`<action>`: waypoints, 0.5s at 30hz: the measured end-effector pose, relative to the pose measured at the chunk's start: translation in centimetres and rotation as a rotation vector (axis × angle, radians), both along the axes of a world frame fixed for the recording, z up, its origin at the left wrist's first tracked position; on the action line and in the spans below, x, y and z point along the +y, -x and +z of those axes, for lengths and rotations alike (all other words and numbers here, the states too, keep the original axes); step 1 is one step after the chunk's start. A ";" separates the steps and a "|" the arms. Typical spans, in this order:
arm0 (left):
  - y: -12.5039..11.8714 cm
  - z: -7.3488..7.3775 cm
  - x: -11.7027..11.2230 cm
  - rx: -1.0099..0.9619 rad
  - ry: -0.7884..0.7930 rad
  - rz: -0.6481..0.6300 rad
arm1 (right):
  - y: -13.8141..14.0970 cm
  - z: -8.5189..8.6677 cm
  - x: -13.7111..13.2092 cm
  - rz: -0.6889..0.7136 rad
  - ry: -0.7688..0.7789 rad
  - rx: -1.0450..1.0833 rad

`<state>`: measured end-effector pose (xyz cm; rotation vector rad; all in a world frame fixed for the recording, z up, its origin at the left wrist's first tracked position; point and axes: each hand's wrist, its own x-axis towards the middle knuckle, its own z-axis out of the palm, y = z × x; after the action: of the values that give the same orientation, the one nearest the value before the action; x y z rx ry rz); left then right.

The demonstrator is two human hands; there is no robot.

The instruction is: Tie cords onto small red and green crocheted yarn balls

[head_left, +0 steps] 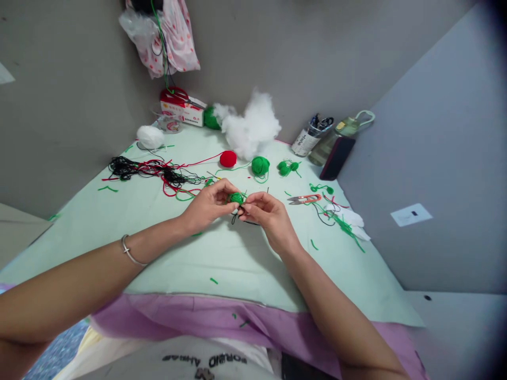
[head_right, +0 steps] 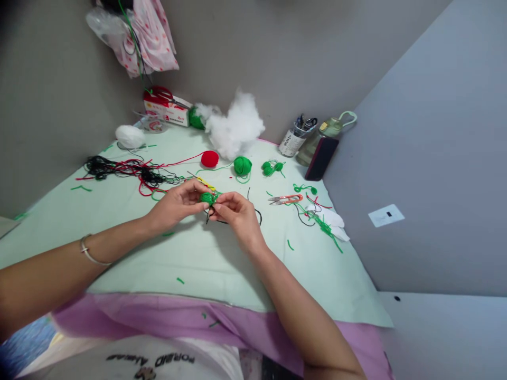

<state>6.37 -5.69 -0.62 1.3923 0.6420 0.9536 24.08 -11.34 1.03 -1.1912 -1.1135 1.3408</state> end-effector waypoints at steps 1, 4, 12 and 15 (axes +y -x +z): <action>0.0 0.0 0.0 0.010 0.005 -0.002 | 0.1 0.1 -0.1 0.000 -0.048 -0.069; -0.1 -0.1 -0.1 0.049 0.009 0.005 | 0.4 0.2 -0.4 -0.047 -0.211 -0.375; 0.1 0.5 -0.3 0.145 -0.032 -0.066 | -1.4 4.1 0.0 -0.291 -0.420 -0.235; 0.4 0.7 0.0 0.144 -0.009 -0.099 | -3.1 8.0 -0.5 -0.146 -0.271 -0.160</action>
<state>5.99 -5.67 0.04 1.4966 0.6701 0.7840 27.22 -11.87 9.04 -1.1680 -1.2519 0.9634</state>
